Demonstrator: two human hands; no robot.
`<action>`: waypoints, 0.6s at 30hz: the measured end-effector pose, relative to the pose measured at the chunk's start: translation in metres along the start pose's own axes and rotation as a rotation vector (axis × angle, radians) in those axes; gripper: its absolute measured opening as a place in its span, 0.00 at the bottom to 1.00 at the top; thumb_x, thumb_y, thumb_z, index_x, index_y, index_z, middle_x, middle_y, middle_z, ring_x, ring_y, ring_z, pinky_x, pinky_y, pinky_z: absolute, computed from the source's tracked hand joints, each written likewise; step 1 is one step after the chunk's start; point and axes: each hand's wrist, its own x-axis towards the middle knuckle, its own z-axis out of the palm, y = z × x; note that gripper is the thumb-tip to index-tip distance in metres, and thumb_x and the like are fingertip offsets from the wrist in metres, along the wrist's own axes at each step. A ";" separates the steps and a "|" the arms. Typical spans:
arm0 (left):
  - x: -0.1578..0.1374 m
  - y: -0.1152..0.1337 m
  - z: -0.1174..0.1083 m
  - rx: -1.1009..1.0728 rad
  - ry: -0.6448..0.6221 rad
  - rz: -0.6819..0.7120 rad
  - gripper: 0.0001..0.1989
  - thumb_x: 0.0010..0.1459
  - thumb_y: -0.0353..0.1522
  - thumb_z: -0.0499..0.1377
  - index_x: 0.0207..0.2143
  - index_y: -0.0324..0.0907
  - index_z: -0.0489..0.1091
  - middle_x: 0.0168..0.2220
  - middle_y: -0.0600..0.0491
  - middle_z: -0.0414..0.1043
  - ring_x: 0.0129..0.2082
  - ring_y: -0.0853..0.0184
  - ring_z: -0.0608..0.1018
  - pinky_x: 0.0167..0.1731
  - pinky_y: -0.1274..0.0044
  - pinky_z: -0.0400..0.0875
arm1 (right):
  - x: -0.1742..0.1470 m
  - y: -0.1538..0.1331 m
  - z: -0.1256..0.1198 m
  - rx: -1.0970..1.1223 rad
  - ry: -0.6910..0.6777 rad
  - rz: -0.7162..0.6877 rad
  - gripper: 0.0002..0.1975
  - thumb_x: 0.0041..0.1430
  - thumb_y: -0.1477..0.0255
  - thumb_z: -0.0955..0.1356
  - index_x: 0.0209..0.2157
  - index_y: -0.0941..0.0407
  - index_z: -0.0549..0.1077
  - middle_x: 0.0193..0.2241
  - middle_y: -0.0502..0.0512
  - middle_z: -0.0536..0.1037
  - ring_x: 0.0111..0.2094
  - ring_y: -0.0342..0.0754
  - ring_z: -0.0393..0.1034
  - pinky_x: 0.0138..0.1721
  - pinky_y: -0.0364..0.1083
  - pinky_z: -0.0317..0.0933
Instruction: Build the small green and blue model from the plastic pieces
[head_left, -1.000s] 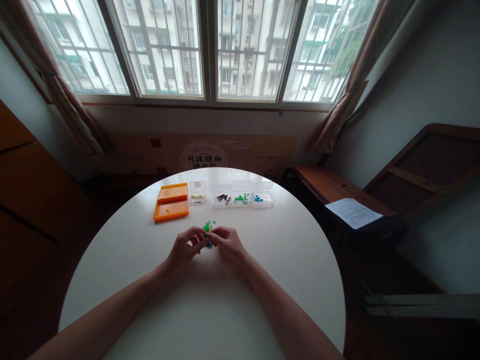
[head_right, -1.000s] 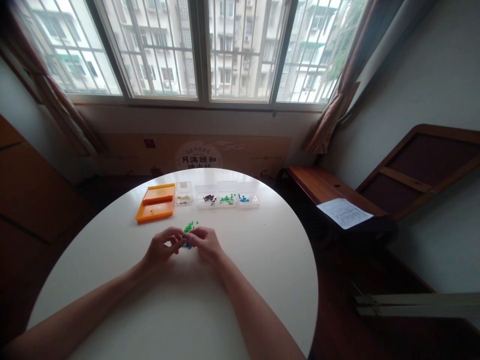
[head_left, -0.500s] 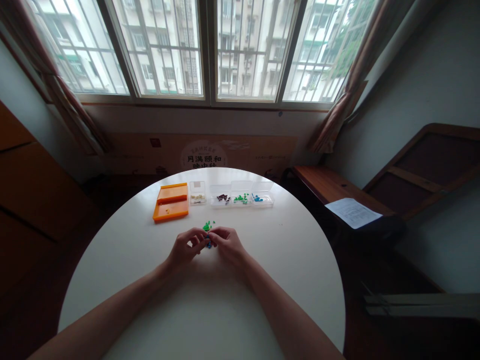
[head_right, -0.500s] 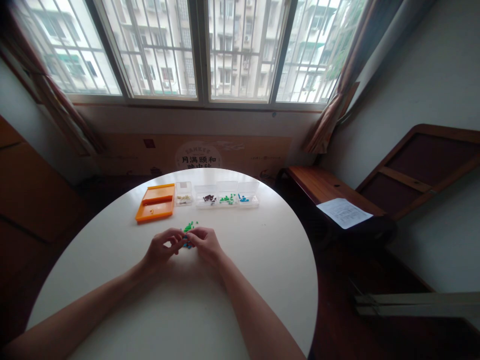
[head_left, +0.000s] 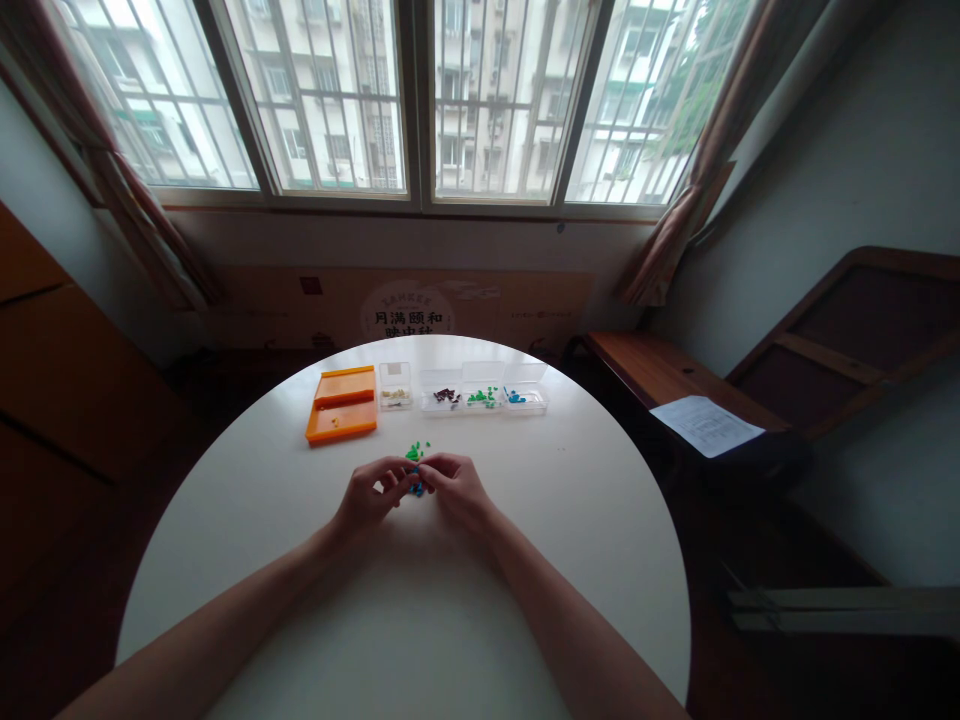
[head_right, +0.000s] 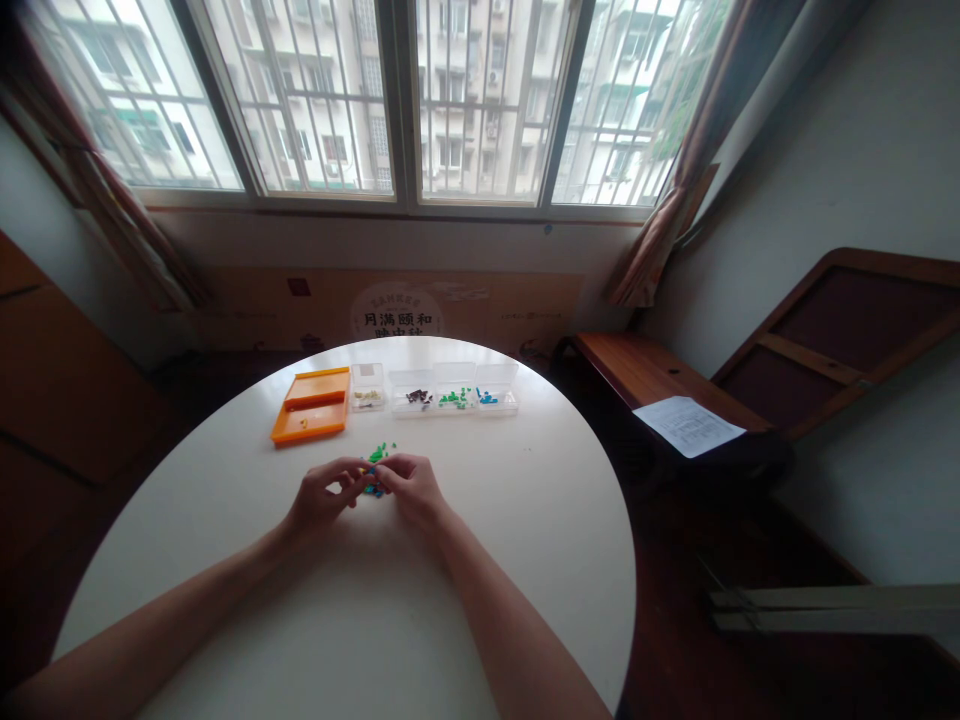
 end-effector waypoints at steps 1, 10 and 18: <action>0.000 0.000 0.000 0.000 0.000 0.001 0.10 0.52 0.35 0.60 0.34 0.36 0.72 0.20 0.55 0.69 0.15 0.75 0.70 0.14 0.84 0.65 | 0.000 0.000 0.000 0.000 0.000 -0.002 0.12 0.44 0.66 0.72 0.28 0.61 0.76 0.19 0.51 0.73 0.19 0.39 0.61 0.23 0.40 0.54; 0.000 0.001 0.001 0.023 0.026 0.049 0.09 0.52 0.34 0.60 0.33 0.37 0.71 0.19 0.55 0.68 0.15 0.76 0.69 0.14 0.85 0.64 | 0.000 0.000 0.001 -0.016 0.011 0.007 0.13 0.43 0.65 0.72 0.27 0.61 0.76 0.19 0.51 0.74 0.19 0.39 0.62 0.23 0.40 0.55; -0.001 -0.002 0.000 0.039 0.033 0.023 0.09 0.53 0.34 0.60 0.34 0.37 0.72 0.21 0.53 0.71 0.15 0.75 0.70 0.14 0.85 0.65 | 0.001 0.002 0.000 -0.017 0.008 -0.007 0.13 0.44 0.65 0.71 0.27 0.61 0.76 0.20 0.52 0.74 0.20 0.39 0.62 0.23 0.40 0.55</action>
